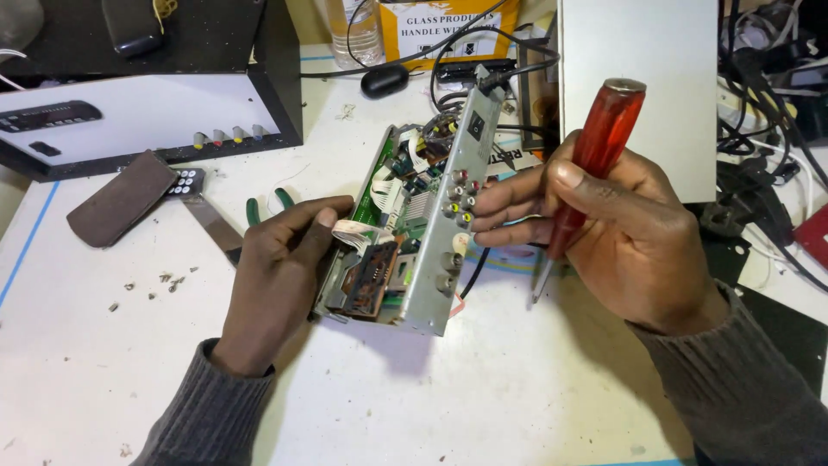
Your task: Removing internal circuit boards from an electronic device using a screwdriver and manual prying.
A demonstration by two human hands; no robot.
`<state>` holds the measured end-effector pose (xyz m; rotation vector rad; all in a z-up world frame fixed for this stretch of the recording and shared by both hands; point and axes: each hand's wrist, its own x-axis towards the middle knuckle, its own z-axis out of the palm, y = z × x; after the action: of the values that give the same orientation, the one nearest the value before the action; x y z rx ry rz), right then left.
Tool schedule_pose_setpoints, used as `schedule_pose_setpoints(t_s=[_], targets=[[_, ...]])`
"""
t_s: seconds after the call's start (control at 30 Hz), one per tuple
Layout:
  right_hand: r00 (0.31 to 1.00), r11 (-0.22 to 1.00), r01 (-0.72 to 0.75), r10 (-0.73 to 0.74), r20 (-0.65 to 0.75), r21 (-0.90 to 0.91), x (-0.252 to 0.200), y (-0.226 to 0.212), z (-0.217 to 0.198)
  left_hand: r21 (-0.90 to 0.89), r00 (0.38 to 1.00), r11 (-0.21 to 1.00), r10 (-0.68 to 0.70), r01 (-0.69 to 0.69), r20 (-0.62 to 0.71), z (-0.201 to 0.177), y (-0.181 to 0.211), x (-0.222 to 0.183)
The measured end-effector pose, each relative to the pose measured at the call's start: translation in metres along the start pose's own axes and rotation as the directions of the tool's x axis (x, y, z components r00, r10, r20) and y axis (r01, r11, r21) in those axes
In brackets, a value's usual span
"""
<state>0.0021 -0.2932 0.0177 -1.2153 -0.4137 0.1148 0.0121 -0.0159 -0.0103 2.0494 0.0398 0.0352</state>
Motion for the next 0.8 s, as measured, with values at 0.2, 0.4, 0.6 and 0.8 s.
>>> schedule_pose_setpoints(t_s=[0.2, 0.4, 0.6, 0.8], targets=[[0.999, 1.0, 0.03, -0.031, 0.044, 0.005, -0.003, 0.005, 0.012, -0.234, 0.993, 0.968, -0.068, 0.089, 0.094, -0.002, 0.03, -0.008], [0.998, 0.997, 0.04, -0.043, 0.046, 0.065, -0.006, 0.014, 0.02, 0.106, 0.84, 0.834, 0.543, -0.542, 0.021, -0.002, 0.018, -0.023], [1.0, 1.0, 0.007, -0.007, 0.018, 0.005, -0.003, 0.025, 0.024, 0.348, 0.607, 0.528, 0.776, -0.775, 0.173, 0.005, 0.014, -0.028], [0.999, 0.995, -0.047, 0.047, 0.005, -0.089, -0.003, 0.015, 0.018, 0.198, 0.62, 0.606, 0.785, -0.77, 0.007, 0.005, 0.016, -0.03]])
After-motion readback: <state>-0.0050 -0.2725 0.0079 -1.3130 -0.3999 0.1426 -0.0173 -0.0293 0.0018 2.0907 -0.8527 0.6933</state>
